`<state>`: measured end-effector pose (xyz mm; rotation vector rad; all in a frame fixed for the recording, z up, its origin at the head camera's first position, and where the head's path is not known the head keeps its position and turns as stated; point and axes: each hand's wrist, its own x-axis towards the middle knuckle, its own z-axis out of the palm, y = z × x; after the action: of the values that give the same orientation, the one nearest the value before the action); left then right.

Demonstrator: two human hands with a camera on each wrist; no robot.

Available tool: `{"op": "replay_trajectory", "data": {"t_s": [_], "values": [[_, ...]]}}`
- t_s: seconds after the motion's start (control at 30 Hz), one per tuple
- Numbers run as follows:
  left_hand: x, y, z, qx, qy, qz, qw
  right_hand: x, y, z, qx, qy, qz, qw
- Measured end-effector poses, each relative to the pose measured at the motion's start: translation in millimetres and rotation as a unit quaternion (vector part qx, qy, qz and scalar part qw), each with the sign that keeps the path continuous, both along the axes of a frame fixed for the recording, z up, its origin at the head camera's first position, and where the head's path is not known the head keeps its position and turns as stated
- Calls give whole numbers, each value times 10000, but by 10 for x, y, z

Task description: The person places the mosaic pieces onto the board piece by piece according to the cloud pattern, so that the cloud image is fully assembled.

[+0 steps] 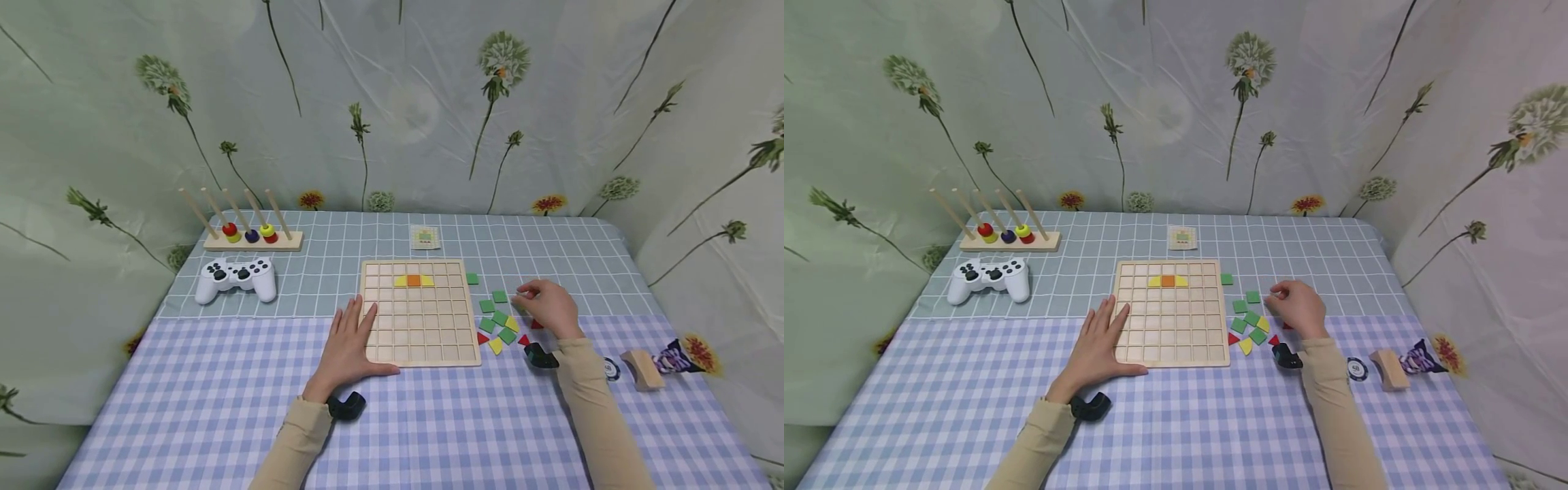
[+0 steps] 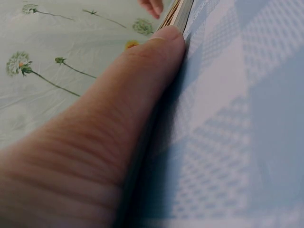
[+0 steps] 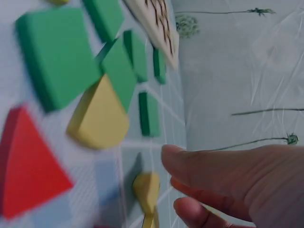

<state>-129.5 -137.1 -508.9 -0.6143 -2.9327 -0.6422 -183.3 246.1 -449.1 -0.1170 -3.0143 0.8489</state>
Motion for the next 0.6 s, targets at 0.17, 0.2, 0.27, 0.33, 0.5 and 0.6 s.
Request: {"op": "replay_trajectory", "data": {"t_s": [0.17,0.2,0.27,0.33,0.5,0.6], "values": [[6,-3,10,-12,-15,14,10000,28,75,-20,273,-320,-45,9991],[5,-4,10,-28,-42,26,10000,31,79,-28,331,-339,-61,9989],[3,-4,8,-53,-36,29,10000,36,80,-45,388,-347,-79,9986],[-1,-5,2,-59,-19,27,10000,46,67,-58,406,-280,-82,9987],[-5,-1,-8,-39,18,2,10000,59,44,-84,377,-52,-104,9992],[-3,1,-12,-12,61,-15,10000,58,38,-83,367,64,-90,9993]]}}
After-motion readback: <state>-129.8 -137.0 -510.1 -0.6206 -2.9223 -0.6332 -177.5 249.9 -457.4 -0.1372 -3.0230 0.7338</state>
